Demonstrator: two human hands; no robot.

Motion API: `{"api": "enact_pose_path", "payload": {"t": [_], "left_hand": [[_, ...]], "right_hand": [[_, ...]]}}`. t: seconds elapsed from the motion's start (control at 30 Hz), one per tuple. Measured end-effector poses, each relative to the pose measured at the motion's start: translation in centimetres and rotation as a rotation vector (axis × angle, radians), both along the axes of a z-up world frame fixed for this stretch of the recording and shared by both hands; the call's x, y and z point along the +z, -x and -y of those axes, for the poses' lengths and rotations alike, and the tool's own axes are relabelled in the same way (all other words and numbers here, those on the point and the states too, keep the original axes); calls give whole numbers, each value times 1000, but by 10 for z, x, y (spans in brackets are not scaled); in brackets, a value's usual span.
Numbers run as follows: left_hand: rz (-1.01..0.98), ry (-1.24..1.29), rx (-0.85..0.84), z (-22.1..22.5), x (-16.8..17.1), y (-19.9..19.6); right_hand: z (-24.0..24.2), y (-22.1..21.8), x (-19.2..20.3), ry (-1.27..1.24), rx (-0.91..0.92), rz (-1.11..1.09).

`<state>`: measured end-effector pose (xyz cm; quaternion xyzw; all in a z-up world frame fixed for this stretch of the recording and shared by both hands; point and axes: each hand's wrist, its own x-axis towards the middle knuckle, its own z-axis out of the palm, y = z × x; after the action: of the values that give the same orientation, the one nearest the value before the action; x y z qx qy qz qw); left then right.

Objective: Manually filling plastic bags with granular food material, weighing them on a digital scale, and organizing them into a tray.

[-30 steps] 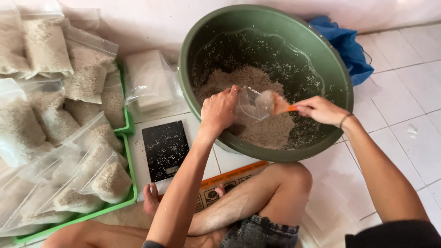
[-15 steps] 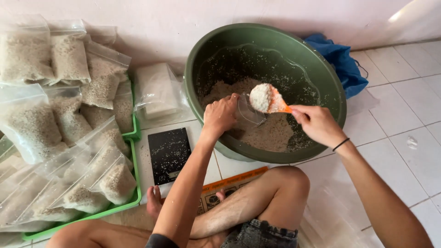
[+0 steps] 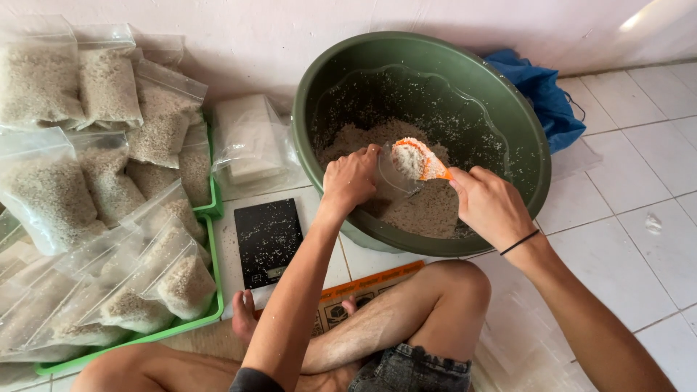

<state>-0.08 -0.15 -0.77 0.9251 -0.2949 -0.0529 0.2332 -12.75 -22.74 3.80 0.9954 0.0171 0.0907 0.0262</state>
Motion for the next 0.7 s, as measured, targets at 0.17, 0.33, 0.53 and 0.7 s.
{"api": "enact_pose_path", "payload": {"t": [0.17,0.33,0.53,0.7], "left_hand": [[-1,1,-2,-1,1,1],[0,-1,0,1,-4,-2],[-8,-5,2,0,1,1],[-2,-14,3,1,-4,-2]], "right_hand": [[-3,1,-5,82,69,115],[-4,2,-7,134,104,169],[-9,3,1,131,107,149],[-5,-7,5,-317,12,-5]]}}
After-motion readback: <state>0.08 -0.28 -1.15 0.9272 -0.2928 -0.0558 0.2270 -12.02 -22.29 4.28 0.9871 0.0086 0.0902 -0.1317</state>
